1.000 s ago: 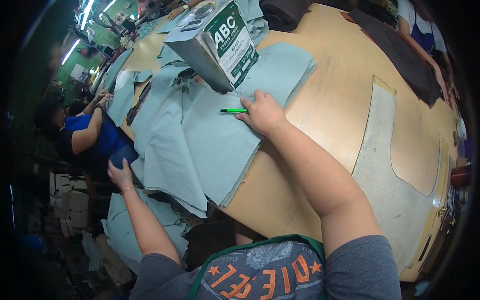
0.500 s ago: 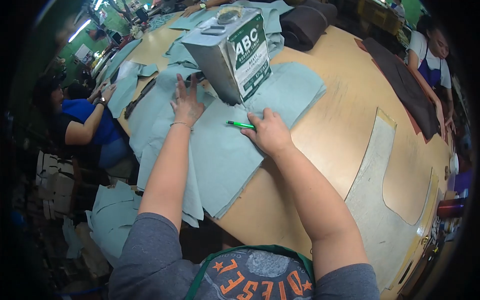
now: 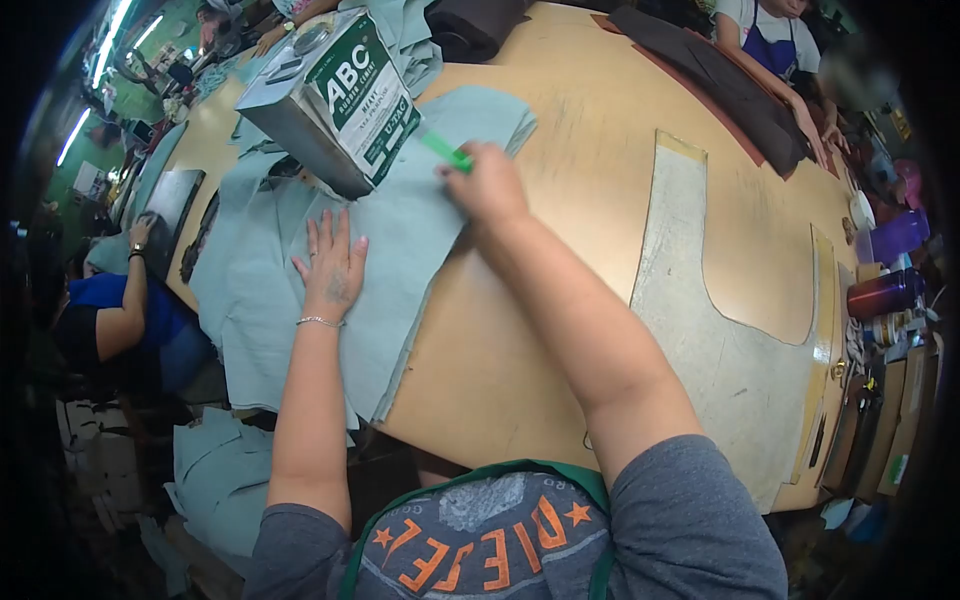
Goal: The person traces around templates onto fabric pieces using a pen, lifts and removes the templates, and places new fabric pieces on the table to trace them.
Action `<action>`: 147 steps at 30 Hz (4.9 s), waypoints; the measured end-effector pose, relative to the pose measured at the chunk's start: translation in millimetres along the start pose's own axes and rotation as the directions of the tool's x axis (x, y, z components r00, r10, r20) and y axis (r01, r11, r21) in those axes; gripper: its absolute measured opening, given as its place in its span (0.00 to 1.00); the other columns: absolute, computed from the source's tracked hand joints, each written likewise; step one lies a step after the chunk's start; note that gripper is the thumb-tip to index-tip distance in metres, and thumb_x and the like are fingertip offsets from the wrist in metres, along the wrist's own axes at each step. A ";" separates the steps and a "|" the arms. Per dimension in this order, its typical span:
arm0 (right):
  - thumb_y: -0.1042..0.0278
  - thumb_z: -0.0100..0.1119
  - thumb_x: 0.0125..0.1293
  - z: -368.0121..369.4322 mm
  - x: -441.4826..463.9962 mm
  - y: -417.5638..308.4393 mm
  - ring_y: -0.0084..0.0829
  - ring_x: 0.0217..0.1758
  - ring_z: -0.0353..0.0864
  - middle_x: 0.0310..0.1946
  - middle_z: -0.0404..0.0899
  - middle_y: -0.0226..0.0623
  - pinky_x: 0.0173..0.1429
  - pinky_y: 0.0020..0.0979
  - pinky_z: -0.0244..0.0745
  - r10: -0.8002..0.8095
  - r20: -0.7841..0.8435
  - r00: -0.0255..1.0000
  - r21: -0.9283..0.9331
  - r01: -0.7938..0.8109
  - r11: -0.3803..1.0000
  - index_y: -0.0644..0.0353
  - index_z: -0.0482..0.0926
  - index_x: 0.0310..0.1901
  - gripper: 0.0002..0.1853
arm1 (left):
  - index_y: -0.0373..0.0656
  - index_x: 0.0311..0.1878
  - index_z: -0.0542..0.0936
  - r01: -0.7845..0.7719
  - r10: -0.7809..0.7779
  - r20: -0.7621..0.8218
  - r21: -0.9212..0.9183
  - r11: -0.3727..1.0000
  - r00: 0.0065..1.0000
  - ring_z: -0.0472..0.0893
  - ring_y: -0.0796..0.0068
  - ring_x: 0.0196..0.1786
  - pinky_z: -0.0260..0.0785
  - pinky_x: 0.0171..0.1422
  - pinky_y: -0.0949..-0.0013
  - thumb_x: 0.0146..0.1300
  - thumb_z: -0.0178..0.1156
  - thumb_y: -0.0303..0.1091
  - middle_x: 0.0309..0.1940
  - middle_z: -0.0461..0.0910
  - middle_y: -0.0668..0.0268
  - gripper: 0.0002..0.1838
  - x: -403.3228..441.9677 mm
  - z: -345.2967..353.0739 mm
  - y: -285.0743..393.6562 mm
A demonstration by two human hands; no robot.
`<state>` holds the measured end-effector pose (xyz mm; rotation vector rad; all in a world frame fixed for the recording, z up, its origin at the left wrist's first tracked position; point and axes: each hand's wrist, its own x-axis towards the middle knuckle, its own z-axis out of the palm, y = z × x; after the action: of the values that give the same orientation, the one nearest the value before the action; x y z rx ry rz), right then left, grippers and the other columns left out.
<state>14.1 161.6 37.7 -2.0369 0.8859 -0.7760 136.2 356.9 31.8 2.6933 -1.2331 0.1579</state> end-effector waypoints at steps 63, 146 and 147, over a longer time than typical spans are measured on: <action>0.60 0.56 0.48 22.9 -108.2 -56.5 0.27 0.30 0.64 0.25 0.61 0.30 0.26 0.25 0.63 -0.886 0.314 0.341 0.024 0.930 0.367 0.54 0.68 0.21 0.10 | 0.31 0.24 0.75 0.390 -0.311 0.245 -0.420 0.820 0.918 0.77 0.74 0.19 0.69 0.25 0.74 0.57 0.53 0.57 0.17 0.77 0.59 0.30 -55.7 -56.1 -5.7; 0.68 0.61 0.48 87.5 -16.6 -38.4 0.46 0.36 0.72 0.28 0.73 0.44 0.40 0.41 0.68 -0.461 0.261 0.848 0.002 0.477 0.879 0.63 0.73 0.27 0.09 | 0.36 0.49 0.71 -0.267 -0.300 -0.155 -0.885 -0.381 0.941 0.72 0.57 0.52 0.61 0.60 0.52 0.65 0.40 0.43 0.48 0.73 0.55 0.21 -99.0 -131.6 -269.7; 0.69 0.60 0.48 87.5 -17.5 -37.1 0.46 0.36 0.73 0.28 0.73 0.44 0.40 0.41 0.68 -0.467 0.249 0.848 -0.015 0.485 0.874 0.63 0.73 0.28 0.08 | 0.36 0.48 0.72 -0.315 -0.778 0.010 -0.911 -0.266 0.629 0.72 0.57 0.52 0.63 0.57 0.53 0.65 0.41 0.43 0.48 0.73 0.54 0.20 -88.9 -126.6 -285.2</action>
<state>82.0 227.9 19.1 -2.3974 0.2690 -0.7381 291.6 631.3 108.2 0.9411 0.0081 0.0330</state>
